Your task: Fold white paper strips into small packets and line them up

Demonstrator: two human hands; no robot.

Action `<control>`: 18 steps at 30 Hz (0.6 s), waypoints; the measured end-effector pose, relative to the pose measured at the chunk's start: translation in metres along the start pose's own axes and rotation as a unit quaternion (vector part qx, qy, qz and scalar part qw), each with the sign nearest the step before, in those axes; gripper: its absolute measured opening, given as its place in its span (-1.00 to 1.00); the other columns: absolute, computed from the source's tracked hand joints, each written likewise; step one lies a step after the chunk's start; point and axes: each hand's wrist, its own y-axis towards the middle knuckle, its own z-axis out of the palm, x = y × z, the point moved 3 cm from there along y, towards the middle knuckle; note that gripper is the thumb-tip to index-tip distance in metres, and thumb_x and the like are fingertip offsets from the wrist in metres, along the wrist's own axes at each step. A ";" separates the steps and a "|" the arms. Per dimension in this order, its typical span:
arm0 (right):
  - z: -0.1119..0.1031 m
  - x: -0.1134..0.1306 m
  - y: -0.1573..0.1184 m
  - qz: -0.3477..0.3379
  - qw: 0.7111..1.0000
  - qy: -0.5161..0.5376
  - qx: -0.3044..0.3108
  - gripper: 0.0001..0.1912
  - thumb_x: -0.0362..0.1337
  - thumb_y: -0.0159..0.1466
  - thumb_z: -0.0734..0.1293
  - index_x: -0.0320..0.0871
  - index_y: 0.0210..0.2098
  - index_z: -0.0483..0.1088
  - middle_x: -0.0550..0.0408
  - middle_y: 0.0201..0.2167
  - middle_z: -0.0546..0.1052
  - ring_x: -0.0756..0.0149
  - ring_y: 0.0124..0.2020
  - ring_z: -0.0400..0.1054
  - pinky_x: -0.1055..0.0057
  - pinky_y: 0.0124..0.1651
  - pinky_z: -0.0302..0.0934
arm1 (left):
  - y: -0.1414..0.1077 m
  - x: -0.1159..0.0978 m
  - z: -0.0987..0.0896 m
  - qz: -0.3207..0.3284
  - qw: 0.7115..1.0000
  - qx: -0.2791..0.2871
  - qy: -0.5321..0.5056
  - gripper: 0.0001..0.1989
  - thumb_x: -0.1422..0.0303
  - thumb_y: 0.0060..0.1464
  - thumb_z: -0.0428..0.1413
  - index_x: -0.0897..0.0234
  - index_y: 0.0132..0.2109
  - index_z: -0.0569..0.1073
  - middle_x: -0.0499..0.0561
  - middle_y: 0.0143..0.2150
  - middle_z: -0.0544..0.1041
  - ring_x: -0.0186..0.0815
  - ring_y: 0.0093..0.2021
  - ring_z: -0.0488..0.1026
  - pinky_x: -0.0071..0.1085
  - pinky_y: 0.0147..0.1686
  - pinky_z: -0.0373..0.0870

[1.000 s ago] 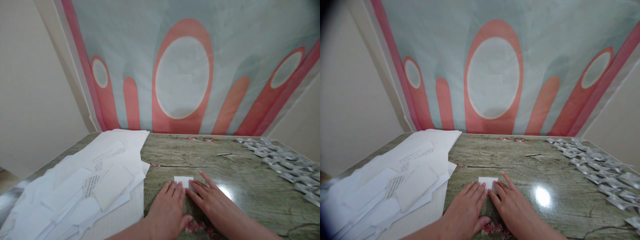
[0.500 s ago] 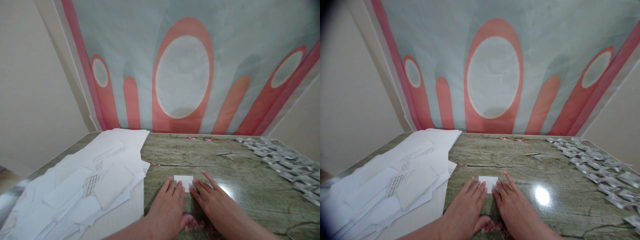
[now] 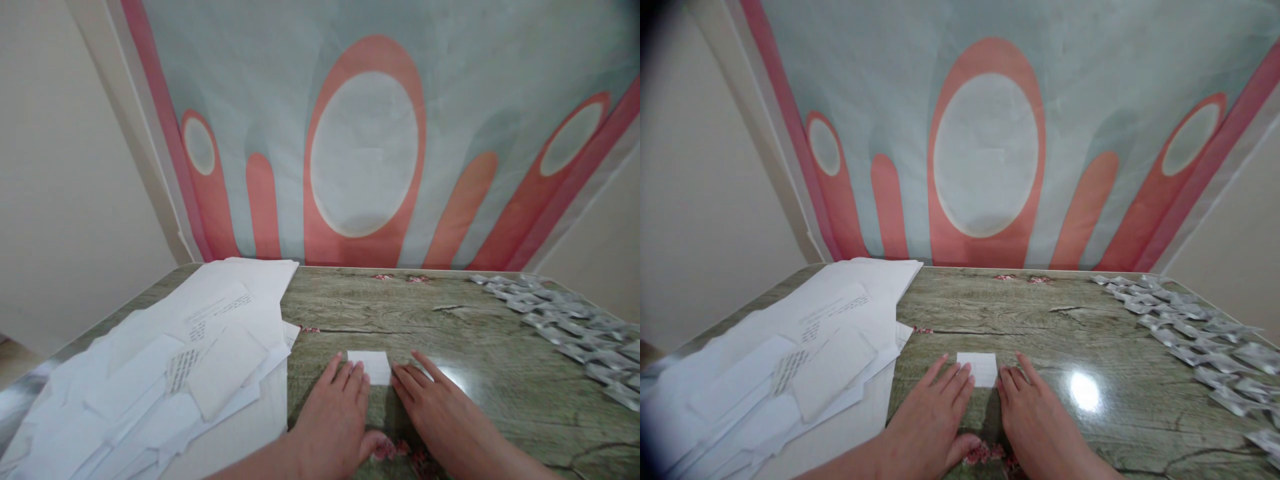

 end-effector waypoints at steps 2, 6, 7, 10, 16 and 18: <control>0.001 -0.001 -0.001 -0.002 1.000 0.004 -0.003 -0.60 -0.43 0.02 0.26 -0.33 -0.13 0.45 -0.17 -0.07 0.47 0.11 -0.07 0.32 0.08 0.17 -0.01 | -0.001 0.000 0.000 0.003 1.000 -0.005 -0.002 -0.35 -0.01 0.17 -0.21 0.43 0.17 0.23 0.25 0.20 0.20 -0.06 0.21 0.12 -0.11 0.21 -0.15; 0.001 -0.002 0.000 0.001 1.000 0.019 -0.010 -0.65 -0.43 0.05 0.27 -0.33 -0.15 0.46 -0.16 -0.10 0.48 0.14 -0.11 0.33 0.10 0.15 -0.01 | -0.001 0.000 0.001 0.006 1.000 -0.018 0.003 -0.40 0.01 0.18 -0.19 0.34 0.17 0.23 0.23 0.20 0.21 -0.05 0.20 0.13 -0.08 0.20 -0.14; 0.001 -0.002 0.001 0.004 1.000 0.023 -0.011 -0.68 -0.43 0.07 0.27 -0.31 -0.17 0.47 -0.15 -0.13 0.49 0.15 -0.12 0.34 0.10 0.15 -0.01 | -0.001 0.000 0.001 0.006 1.000 -0.019 0.004 -0.41 0.01 0.17 -0.19 0.34 0.17 0.23 0.24 0.20 0.21 -0.04 0.20 0.13 -0.08 0.20 -0.14; 0.000 0.001 0.007 0.005 0.999 0.033 -0.019 -0.79 -0.45 0.09 0.27 -0.24 -0.31 0.50 -0.10 -0.20 0.51 0.18 -0.15 0.33 0.10 0.15 -0.03 | -0.001 0.000 0.003 0.007 1.000 -0.022 0.007 -0.42 0.02 0.18 -0.19 0.35 0.16 0.24 0.25 0.20 0.22 -0.04 0.19 0.15 -0.08 0.19 -0.14; 0.004 0.010 0.014 -0.001 0.997 0.027 -0.070 -0.77 -0.38 0.10 0.29 -0.25 -0.24 0.48 -0.06 -0.18 0.49 0.16 -0.11 0.30 0.11 0.15 -0.04 | -0.001 0.001 0.004 0.011 0.999 -0.042 0.016 -0.44 0.04 0.20 -0.21 0.35 0.15 0.25 0.23 0.18 0.24 -0.06 0.16 0.19 -0.11 0.18 -0.11; 0.005 0.012 0.013 -0.004 0.996 0.021 -0.082 -0.70 -0.37 0.07 0.31 -0.27 -0.18 0.46 -0.07 -0.15 0.49 0.15 -0.09 0.28 0.14 0.13 -0.01 | -0.001 0.001 0.005 0.013 0.999 -0.049 0.018 -0.44 0.04 0.19 -0.20 0.35 0.15 0.25 0.23 0.18 0.26 -0.06 0.16 0.20 -0.11 0.18 -0.10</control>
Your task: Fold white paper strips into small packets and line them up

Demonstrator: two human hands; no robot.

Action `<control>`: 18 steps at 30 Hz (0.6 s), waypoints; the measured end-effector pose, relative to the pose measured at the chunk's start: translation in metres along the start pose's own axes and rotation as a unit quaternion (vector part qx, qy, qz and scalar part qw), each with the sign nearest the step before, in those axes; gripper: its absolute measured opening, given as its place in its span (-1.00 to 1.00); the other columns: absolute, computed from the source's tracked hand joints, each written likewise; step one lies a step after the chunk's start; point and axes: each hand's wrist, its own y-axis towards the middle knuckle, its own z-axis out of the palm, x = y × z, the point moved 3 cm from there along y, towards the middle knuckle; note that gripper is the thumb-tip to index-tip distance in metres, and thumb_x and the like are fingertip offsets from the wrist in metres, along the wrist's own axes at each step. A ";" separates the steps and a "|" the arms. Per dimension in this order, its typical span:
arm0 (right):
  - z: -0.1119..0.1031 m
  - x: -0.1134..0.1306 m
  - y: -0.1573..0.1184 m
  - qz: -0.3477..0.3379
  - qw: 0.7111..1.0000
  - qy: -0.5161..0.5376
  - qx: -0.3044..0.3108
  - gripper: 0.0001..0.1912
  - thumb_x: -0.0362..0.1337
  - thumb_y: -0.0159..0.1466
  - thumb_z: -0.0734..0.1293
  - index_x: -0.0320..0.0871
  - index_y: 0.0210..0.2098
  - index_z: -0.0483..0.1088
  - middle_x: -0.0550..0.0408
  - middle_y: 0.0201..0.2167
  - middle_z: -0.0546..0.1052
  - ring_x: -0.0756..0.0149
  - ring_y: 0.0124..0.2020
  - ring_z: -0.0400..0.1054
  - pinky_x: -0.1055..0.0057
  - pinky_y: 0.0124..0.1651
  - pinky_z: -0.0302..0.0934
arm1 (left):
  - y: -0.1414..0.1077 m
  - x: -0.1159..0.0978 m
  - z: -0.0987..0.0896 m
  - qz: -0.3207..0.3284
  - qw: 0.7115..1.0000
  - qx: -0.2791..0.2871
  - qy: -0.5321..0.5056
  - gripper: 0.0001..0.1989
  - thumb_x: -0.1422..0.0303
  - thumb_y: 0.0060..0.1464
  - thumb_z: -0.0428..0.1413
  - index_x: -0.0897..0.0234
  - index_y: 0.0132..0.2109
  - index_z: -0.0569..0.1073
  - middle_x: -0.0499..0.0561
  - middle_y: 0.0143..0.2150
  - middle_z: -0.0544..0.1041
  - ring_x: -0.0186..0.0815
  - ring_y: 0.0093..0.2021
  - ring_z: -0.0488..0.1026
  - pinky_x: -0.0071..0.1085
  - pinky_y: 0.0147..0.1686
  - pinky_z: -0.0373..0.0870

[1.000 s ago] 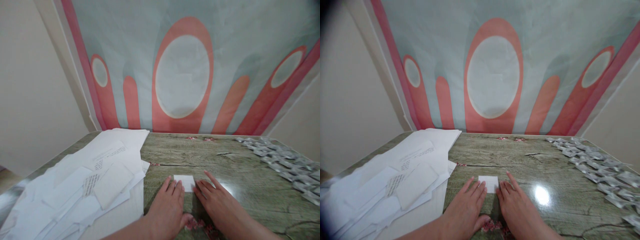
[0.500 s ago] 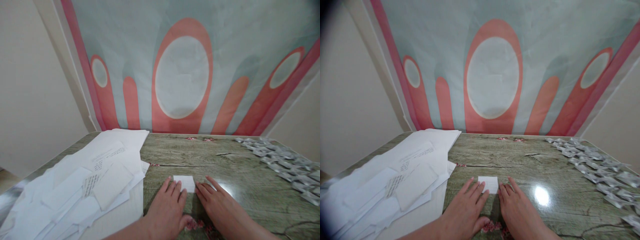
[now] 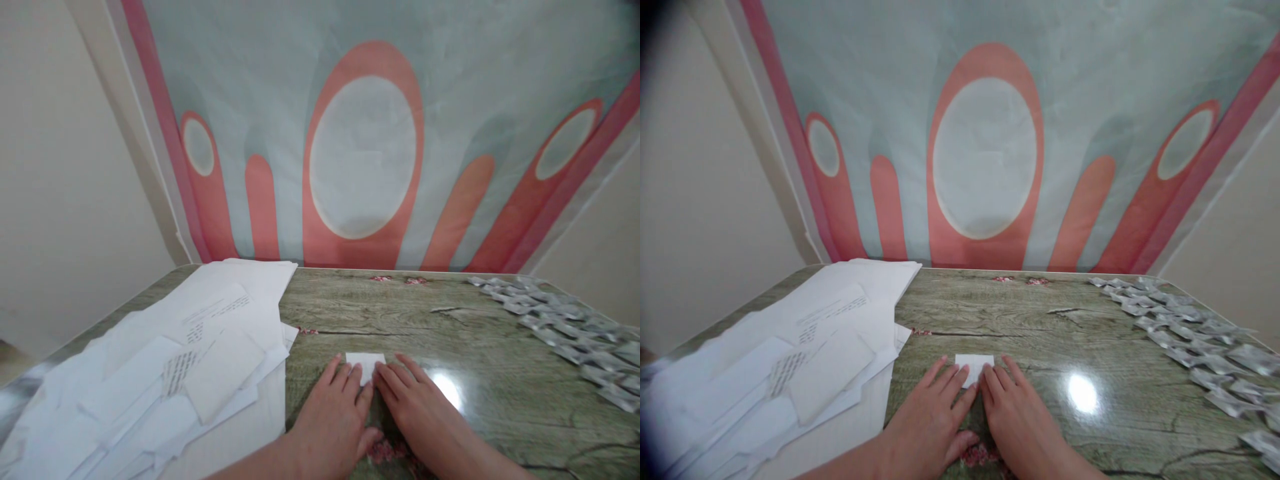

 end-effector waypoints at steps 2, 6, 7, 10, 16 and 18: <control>0.000 0.002 -0.001 -0.005 1.000 -0.007 -0.008 -0.66 -0.35 0.05 0.32 -0.30 -0.16 0.46 -0.10 -0.12 0.48 0.12 -0.07 0.27 0.16 0.11 0.02 | 0.000 0.000 0.000 -0.001 1.000 -0.004 0.001 -0.43 0.04 0.19 -0.20 0.37 0.15 0.26 0.23 0.17 0.27 -0.06 0.16 0.20 -0.11 0.18 -0.10; 0.000 0.004 -0.002 -0.007 1.000 -0.022 -0.002 -0.62 -0.33 0.04 0.32 -0.33 -0.14 0.44 -0.16 -0.09 0.47 0.08 -0.06 0.27 0.16 0.07 0.06 | 0.002 -0.002 0.000 -0.003 1.000 0.001 0.002 -0.43 0.05 0.19 -0.17 0.41 0.13 0.28 0.24 0.16 0.28 -0.08 0.16 0.20 -0.13 0.18 -0.10; 0.000 0.005 -0.002 -0.006 1.000 -0.025 0.002 -0.61 -0.33 0.03 0.31 -0.33 -0.14 0.43 -0.17 -0.09 0.46 0.08 -0.06 0.27 0.16 0.07 0.06 | 0.002 -0.003 0.000 -0.005 1.000 0.003 0.003 -0.44 0.06 0.18 -0.16 0.42 0.12 0.30 0.24 0.15 0.29 -0.08 0.16 0.21 -0.14 0.19 -0.10; -0.001 0.006 -0.001 0.001 0.999 -0.032 0.008 -0.59 -0.36 0.02 0.30 -0.33 -0.12 0.42 -0.17 -0.08 0.45 0.07 -0.08 0.28 0.15 0.06 0.08 | 0.003 -0.004 -0.001 -0.008 1.000 0.005 0.008 -0.44 0.08 0.18 -0.12 0.48 0.08 0.33 0.26 0.12 0.33 -0.10 0.14 0.23 -0.18 0.19 -0.09; 0.000 0.005 -0.001 0.007 0.999 -0.031 0.011 -0.61 -0.39 0.03 0.30 -0.32 -0.12 0.42 -0.16 -0.10 0.47 0.09 -0.11 0.30 0.17 0.05 0.10 | 0.001 -0.005 0.000 -0.034 0.999 0.005 0.037 -0.48 0.12 0.17 -0.08 0.54 0.00 0.42 0.32 0.04 0.39 -0.10 0.08 0.30 -0.21 0.16 0.00; 0.000 0.006 0.000 0.010 0.999 -0.031 0.010 -0.61 -0.41 0.03 0.29 -0.31 -0.12 0.42 -0.15 -0.09 0.46 0.10 -0.10 0.30 0.19 0.05 0.10 | 0.001 -0.005 0.000 -0.045 0.998 0.004 0.044 -0.50 0.14 0.17 -0.07 0.53 -0.03 0.44 0.32 0.03 0.40 -0.09 0.07 0.32 -0.22 0.14 0.04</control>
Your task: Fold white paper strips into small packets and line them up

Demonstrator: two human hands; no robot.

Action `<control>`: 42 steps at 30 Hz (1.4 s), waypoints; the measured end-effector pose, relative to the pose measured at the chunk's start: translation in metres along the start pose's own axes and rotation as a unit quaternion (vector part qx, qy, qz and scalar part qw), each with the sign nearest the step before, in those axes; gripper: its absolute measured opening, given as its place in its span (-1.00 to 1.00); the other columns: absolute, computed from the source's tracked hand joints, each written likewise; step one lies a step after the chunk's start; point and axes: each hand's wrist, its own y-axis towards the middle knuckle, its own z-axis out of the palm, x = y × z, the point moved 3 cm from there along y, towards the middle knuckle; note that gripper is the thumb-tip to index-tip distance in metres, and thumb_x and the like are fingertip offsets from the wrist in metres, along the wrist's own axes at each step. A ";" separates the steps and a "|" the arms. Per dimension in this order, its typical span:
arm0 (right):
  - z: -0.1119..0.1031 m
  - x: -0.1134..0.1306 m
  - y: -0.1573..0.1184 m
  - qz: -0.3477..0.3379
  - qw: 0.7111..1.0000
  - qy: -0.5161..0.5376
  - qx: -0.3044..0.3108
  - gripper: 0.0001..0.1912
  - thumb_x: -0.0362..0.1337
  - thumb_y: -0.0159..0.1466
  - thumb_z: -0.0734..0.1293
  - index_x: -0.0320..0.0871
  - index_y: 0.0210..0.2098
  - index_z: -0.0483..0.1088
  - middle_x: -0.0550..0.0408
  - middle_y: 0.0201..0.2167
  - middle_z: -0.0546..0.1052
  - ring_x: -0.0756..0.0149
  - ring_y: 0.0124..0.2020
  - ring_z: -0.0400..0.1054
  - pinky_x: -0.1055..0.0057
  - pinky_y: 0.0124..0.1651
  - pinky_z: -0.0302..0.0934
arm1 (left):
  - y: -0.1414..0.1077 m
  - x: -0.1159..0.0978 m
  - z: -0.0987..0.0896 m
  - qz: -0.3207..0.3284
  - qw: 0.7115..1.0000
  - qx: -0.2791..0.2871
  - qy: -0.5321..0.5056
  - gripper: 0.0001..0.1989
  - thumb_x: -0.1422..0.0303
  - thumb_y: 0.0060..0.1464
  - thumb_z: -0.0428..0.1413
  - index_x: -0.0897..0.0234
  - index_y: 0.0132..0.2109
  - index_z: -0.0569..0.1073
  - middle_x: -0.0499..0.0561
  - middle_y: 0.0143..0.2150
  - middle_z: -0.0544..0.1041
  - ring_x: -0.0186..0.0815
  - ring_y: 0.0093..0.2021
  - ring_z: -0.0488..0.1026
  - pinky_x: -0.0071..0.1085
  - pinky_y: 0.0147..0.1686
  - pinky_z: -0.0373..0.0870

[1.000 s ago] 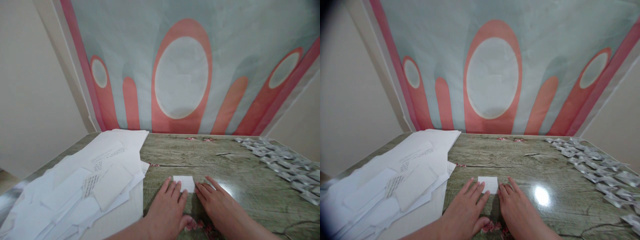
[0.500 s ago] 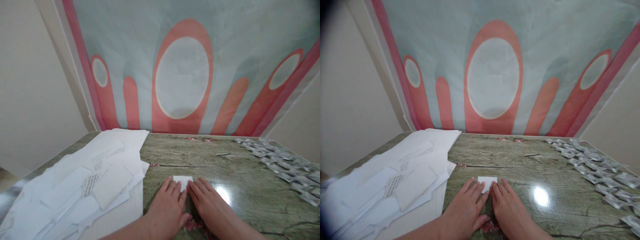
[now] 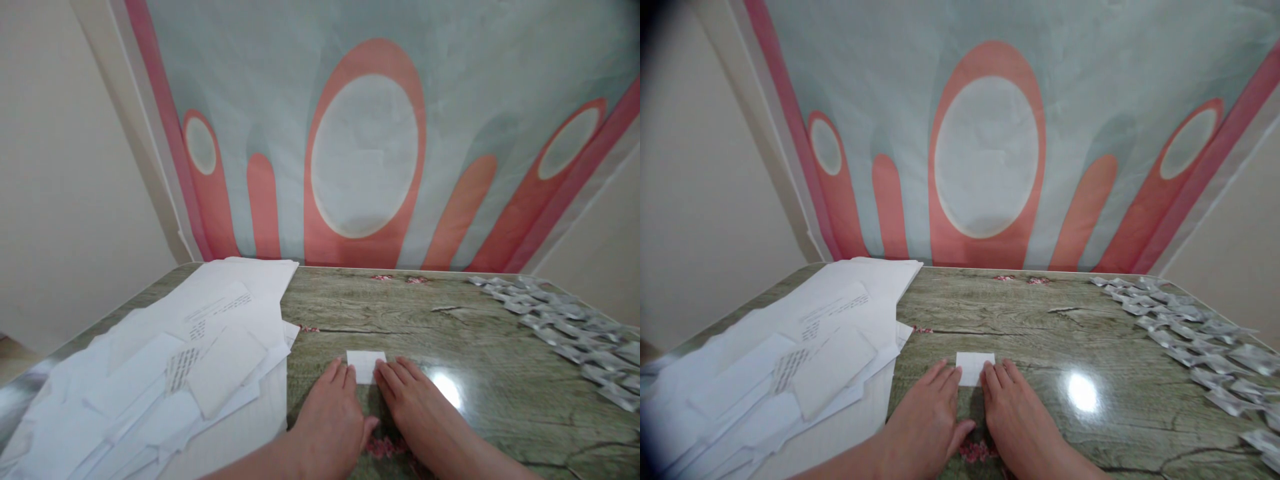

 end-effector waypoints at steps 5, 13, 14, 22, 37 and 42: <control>0.000 -0.001 -0.001 -0.007 1.000 0.006 0.009 -0.63 -0.42 0.02 0.29 -0.33 -0.15 0.44 -0.15 -0.09 0.46 0.10 -0.11 0.30 0.19 0.04 0.11 | 0.000 0.000 0.003 -0.007 1.000 -0.008 -0.004 -0.54 0.19 0.17 -0.04 0.54 -0.03 0.44 0.33 0.03 0.41 -0.08 0.04 0.34 -0.22 0.10 0.11; 0.001 -0.014 -0.008 0.022 1.000 -0.006 0.019 -0.68 -0.48 0.02 0.29 -0.32 -0.20 0.46 -0.17 -0.16 0.48 0.11 -0.19 0.33 0.16 0.01 0.11 | 0.000 0.001 0.005 0.004 1.000 -0.014 0.011 -0.63 0.27 0.19 -0.05 0.50 -0.08 0.47 0.32 0.04 0.40 -0.08 0.06 0.32 -0.21 0.07 0.13; 0.001 -0.015 -0.007 0.024 1.000 -0.004 0.013 -0.69 -0.48 0.02 0.28 -0.31 -0.22 0.46 -0.15 -0.17 0.49 0.12 -0.20 0.33 0.17 0.01 0.12 | 0.000 0.001 0.007 0.011 1.000 -0.013 0.012 -0.63 0.28 0.19 -0.06 0.51 -0.08 0.47 0.33 0.04 0.39 -0.07 0.06 0.32 -0.20 0.07 0.12; -0.003 -0.013 -0.001 0.021 0.999 0.026 -0.031 -0.75 -0.44 0.12 0.25 -0.26 -0.20 0.44 -0.08 -0.15 0.49 0.14 -0.12 0.31 0.11 0.07 0.04 | 0.000 0.000 0.023 0.067 0.996 -0.021 0.047 -0.70 0.38 0.17 -0.07 0.45 -0.13 0.50 0.32 0.06 0.38 -0.04 0.09 0.29 -0.11 0.10 0.04; -0.006 -0.008 0.008 -0.086 0.991 0.087 -0.047 -0.87 -0.46 0.12 0.33 -0.24 -0.31 0.41 -0.02 -0.27 0.52 0.26 -0.28 0.38 0.34 -0.16 0.20 | 0.004 0.016 -0.002 0.033 0.992 -0.069 -0.098 -0.94 0.42 0.11 0.04 0.28 -0.28 0.39 -0.03 -0.31 0.44 -0.29 -0.25 0.36 -0.33 -0.18 0.28; -0.004 -0.012 0.007 -0.096 0.990 0.093 -0.051 -0.84 -0.49 0.14 0.29 -0.27 -0.26 0.39 -0.06 -0.29 0.52 0.23 -0.31 0.40 0.31 -0.20 0.24 | 0.006 0.022 0.001 0.017 0.984 -0.094 -0.152 -0.80 0.41 0.07 0.09 0.22 -0.11 0.35 -0.03 -0.17 0.44 -0.25 -0.14 0.35 -0.27 -0.09 0.26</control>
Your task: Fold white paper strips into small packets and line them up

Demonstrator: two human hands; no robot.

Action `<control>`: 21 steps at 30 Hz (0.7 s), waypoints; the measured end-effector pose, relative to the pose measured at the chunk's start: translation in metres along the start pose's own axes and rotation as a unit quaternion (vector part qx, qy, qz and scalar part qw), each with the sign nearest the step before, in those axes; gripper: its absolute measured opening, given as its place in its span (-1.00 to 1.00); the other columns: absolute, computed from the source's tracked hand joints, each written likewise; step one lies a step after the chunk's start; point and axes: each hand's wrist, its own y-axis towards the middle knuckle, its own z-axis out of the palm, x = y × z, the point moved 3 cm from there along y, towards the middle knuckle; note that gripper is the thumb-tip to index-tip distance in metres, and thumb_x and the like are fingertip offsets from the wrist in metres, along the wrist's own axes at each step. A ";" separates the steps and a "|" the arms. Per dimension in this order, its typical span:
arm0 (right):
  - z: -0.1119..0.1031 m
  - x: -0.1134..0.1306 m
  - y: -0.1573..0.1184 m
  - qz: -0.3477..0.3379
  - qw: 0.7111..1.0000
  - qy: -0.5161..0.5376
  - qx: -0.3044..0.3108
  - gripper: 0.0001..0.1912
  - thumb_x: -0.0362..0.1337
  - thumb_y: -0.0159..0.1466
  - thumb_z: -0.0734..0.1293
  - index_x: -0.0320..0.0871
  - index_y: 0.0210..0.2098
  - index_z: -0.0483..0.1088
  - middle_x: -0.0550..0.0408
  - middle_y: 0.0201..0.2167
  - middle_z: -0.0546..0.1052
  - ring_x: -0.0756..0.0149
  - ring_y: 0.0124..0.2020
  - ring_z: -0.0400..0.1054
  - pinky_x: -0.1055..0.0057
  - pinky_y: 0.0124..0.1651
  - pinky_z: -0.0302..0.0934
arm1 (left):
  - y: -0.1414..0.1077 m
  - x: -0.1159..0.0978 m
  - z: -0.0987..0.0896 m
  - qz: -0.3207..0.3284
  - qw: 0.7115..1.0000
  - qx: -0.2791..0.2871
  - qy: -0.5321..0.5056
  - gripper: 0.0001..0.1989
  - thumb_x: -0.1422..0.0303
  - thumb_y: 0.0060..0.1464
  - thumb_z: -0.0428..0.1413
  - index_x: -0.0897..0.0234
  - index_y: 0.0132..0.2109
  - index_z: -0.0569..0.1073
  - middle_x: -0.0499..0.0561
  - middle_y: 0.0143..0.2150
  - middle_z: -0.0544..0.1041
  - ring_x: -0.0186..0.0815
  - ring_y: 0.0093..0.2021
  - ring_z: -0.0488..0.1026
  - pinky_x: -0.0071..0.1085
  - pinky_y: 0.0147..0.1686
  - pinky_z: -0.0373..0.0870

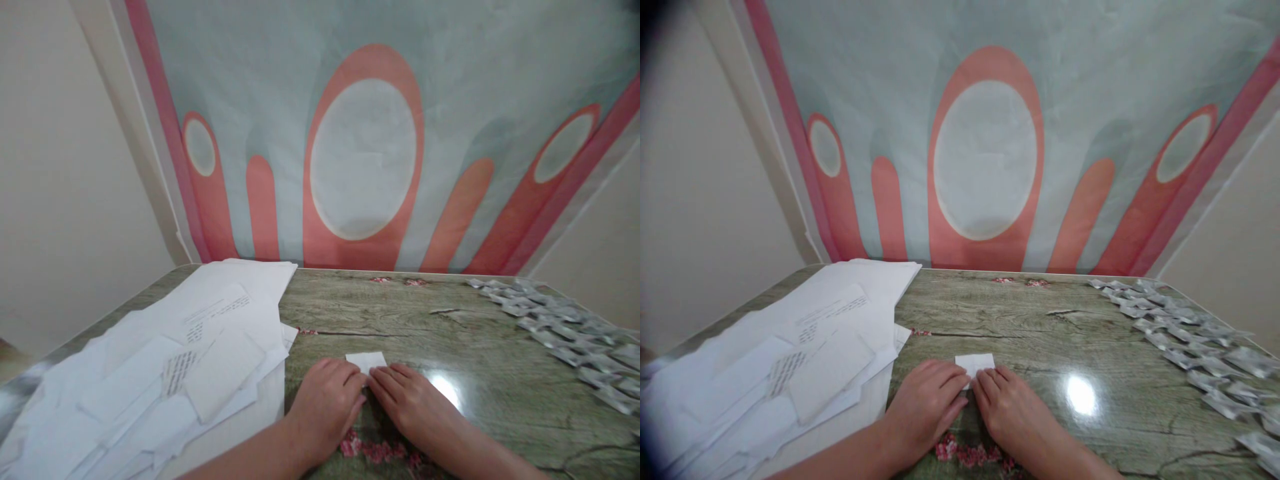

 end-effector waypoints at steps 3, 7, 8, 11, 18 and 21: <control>-0.003 -0.003 0.000 0.005 1.000 0.013 -0.001 -0.77 -0.51 0.15 0.26 -0.29 -0.18 0.36 -0.06 -0.29 0.52 0.22 -0.30 0.40 0.31 -0.20 0.26 | 0.001 0.003 0.003 0.002 1.000 -0.008 -0.015 -0.77 0.44 0.07 0.07 0.22 -0.09 0.35 -0.03 -0.15 0.45 -0.25 -0.13 0.35 -0.25 -0.07 0.24; -0.007 -0.008 -0.001 0.021 0.998 0.054 0.001 -0.75 -0.53 0.17 0.23 -0.26 -0.15 0.36 -0.02 -0.29 0.51 0.23 -0.30 0.40 0.31 -0.18 0.28 | 0.001 0.009 0.005 -0.004 0.999 -0.028 -0.027 -0.79 0.47 0.08 0.05 0.21 -0.11 0.36 -0.03 -0.16 0.45 -0.25 -0.13 0.35 -0.25 -0.07 0.22; -0.008 -0.009 -0.002 0.024 0.997 0.068 -0.004 -0.76 -0.53 0.18 0.22 -0.24 -0.17 0.36 -0.01 -0.29 0.51 0.24 -0.29 0.40 0.31 -0.16 0.28 | 0.001 0.011 0.005 -0.005 0.999 -0.030 -0.031 -0.81 0.48 0.08 0.05 0.21 -0.13 0.37 -0.04 -0.17 0.45 -0.25 -0.14 0.35 -0.26 -0.08 0.22; -0.007 -0.013 -0.003 0.023 0.994 0.100 -0.037 -0.77 -0.51 0.24 0.15 -0.20 -0.19 0.36 0.00 -0.24 0.50 0.28 -0.27 0.39 0.28 -0.05 0.24 | 0.002 0.015 0.005 0.000 0.999 -0.035 -0.039 -0.85 0.50 0.07 0.05 0.20 -0.20 0.40 -0.07 -0.22 0.46 -0.27 -0.18 0.36 -0.29 -0.13 0.23; 0.004 -0.017 -0.005 0.038 0.992 0.113 -0.040 -0.89 -0.44 0.23 0.24 -0.19 -0.31 0.40 0.01 -0.20 0.48 0.20 -0.17 0.33 0.18 -0.03 0.21 | 0.001 0.010 0.005 0.041 0.998 -0.041 -0.018 -0.92 0.46 0.13 0.02 0.24 -0.26 0.41 -0.05 -0.28 0.46 -0.29 -0.24 0.36 -0.32 -0.19 0.23; 0.006 -0.018 -0.005 0.067 0.989 0.133 0.012 -0.84 -0.47 0.17 0.30 -0.16 -0.26 0.40 0.04 -0.23 0.49 0.22 -0.23 0.34 0.24 -0.13 0.26 | 0.001 0.009 0.007 0.034 0.999 -0.033 -0.012 -0.93 0.43 0.13 0.03 0.23 -0.27 0.42 -0.06 -0.31 0.46 -0.30 -0.27 0.36 -0.34 -0.24 0.23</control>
